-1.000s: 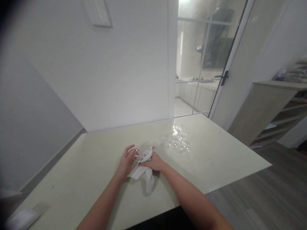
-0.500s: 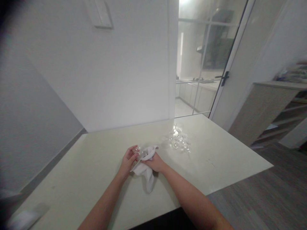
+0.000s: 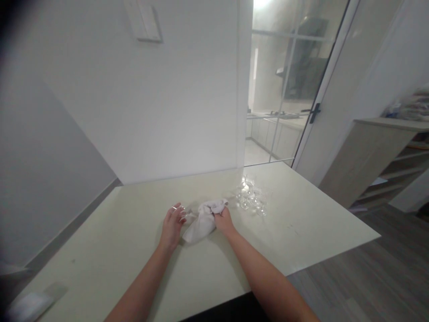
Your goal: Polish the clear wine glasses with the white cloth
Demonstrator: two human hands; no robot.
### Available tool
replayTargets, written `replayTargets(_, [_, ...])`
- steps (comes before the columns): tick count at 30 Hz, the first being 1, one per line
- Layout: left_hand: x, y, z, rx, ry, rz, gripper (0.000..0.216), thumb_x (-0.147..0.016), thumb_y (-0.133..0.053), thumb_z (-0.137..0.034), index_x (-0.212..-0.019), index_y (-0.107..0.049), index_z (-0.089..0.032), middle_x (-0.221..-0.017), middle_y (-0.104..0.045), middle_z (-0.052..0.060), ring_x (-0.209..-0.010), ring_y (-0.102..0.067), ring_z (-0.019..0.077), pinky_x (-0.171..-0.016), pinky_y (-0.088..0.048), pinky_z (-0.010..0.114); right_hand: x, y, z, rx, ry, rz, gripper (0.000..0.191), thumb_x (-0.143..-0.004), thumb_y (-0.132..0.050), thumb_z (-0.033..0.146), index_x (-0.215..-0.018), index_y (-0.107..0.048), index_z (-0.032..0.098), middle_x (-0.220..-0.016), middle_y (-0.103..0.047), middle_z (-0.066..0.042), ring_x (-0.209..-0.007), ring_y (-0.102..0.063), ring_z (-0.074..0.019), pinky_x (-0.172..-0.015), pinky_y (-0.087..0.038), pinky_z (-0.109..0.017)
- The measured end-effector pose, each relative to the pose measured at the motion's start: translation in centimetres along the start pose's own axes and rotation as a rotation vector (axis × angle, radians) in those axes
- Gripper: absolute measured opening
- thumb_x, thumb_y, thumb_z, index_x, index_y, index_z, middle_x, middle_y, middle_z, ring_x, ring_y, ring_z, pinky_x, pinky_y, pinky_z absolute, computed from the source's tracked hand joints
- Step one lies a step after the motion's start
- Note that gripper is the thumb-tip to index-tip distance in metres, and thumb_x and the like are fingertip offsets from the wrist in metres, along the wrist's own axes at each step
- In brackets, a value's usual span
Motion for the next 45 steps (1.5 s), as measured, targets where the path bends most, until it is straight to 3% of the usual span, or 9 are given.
replayTargets(4, [-0.2, 0.2, 0.1, 0.064, 0.063, 0.0, 0.053, -0.068, -0.079, -0.044, -0.115, -0.063, -0.024, -0.11, -0.068, 0.005, -0.087, -0.066, 0.013, -0.063, -0.048, 0.019, -0.1, 0.2, -0.1, -0.031, -0.092, -0.037, 0.031, -0.076, -0.064, 0.042, -0.097, -0.07, 0.02, -0.106, -0.072, -0.008, -0.104, -0.062, -0.0262, -0.098, -0.044, -0.043])
replayTargets(7, [0.1, -0.1, 0.1, 0.036, 0.079, 0.097, 0.058, -0.067, -0.081, -0.042, -0.119, -0.062, -0.023, -0.118, -0.067, 0.009, -0.091, -0.068, 0.0159, -0.066, -0.051, 0.022, 0.6, -0.5, 0.0, -0.022, -0.055, 0.145, 0.035, -0.078, -0.066, 0.044, -0.105, -0.068, 0.021, -0.111, -0.07, -0.007, -0.105, -0.061, -0.0241, -0.097, -0.045, -0.04])
replayTargets(11, [0.9, -0.9, -0.2, -0.062, 0.059, 0.257, 0.061, -0.07, -0.08, -0.038, -0.125, -0.059, -0.021, -0.127, -0.064, 0.012, -0.096, -0.066, 0.0183, -0.07, -0.051, 0.023, 1.5, -1.2, -0.1, 0.165, 0.015, 0.434, 0.023, -0.077, -0.07, 0.039, -0.088, -0.069, 0.019, -0.085, -0.07, -0.002, -0.08, -0.061, -0.0182, -0.076, -0.048, -0.03])
replayTargets(14, [1.3, -1.3, -0.3, -0.13, 0.033, 0.349, 0.061, -0.073, -0.077, -0.037, -0.128, -0.057, -0.019, -0.128, -0.063, 0.015, -0.097, -0.066, 0.0196, -0.071, -0.051, 0.024, 1.9, -1.4, 0.1, 0.2, 0.046, 0.546, 0.021, -0.08, -0.068, 0.038, -0.08, -0.066, 0.017, -0.073, -0.064, 0.0, -0.067, -0.055, -0.0134, -0.063, -0.043, -0.024])
replayTargets(26, [1.0, -0.9, 0.4, -0.024, 0.039, 0.431, 0.06, -0.074, -0.074, -0.035, -0.129, -0.056, -0.018, -0.131, -0.061, 0.016, -0.096, -0.064, 0.0192, -0.076, -0.052, 0.028, 2.1, -1.5, 0.2, 0.121, 0.01, 0.581, 0.024, -0.079, -0.069, 0.04, -0.082, -0.066, 0.016, -0.072, -0.061, 0.001, -0.065, -0.052, -0.0115, -0.062, -0.041, -0.023])
replayTargets(33, [1.4, -1.2, -0.1, 0.041, 0.071, 0.431, 0.061, -0.07, -0.075, -0.035, -0.126, -0.059, -0.018, -0.13, -0.061, 0.016, -0.094, -0.064, 0.02, -0.077, -0.051, 0.029, 2.3, -1.7, 0.3, -0.151, -0.205, 0.55, 0.034, -0.068, -0.078, 0.043, -0.087, -0.067, 0.017, -0.084, -0.067, 0.0, -0.075, -0.058, -0.0141, -0.076, -0.047, -0.028])
replayTargets(37, [1.8, -1.6, -0.4, 0.07, 0.119, 0.467, 0.062, -0.068, -0.076, -0.04, -0.123, -0.061, -0.018, -0.129, -0.062, 0.016, -0.093, -0.064, 0.0212, -0.077, -0.05, 0.031, 2.6, -1.4, 0.9, -0.263, -0.403, 0.587, 0.042, -0.062, -0.082, 0.046, -0.089, -0.066, 0.018, -0.083, -0.068, -0.001, -0.071, -0.06, -0.0153, -0.072, -0.049, -0.029])
replayTargets(41, [1.4, -1.5, -0.1, -0.007, 0.07, 0.405, 0.062, -0.068, -0.076, -0.042, -0.124, -0.061, -0.02, -0.126, -0.062, 0.013, -0.093, -0.063, 0.0201, -0.074, -0.05, 0.029, 2.2, -1.0, 1.2, -0.09, -0.168, 0.486, 0.033, -0.072, -0.074, 0.045, -0.091, -0.067, 0.019, -0.087, -0.069, -0.002, -0.078, -0.06, -0.0174, -0.076, -0.048, -0.031])
replayTargets(45, [0.9, -1.1, 0.5, -0.146, -0.024, 0.312, 0.058, -0.066, -0.079, -0.039, -0.119, -0.063, -0.021, -0.105, -0.066, 0.007, -0.08, -0.062, 0.0139, -0.066, -0.047, 0.023, 2.1, -0.9, 1.0, 0.223, 0.089, 0.438, 0.018, -0.079, -0.067, 0.038, -0.076, -0.066, 0.02, -0.075, -0.065, -0.001, -0.073, -0.057, -0.0167, -0.075, -0.045, -0.029])
Point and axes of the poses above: each hand's wrist, its own x-axis away from the middle knuckle, its own y-axis out of the back of the hand, z = x × y, the point moved 2 cm from there along -x, towards the middle knuckle
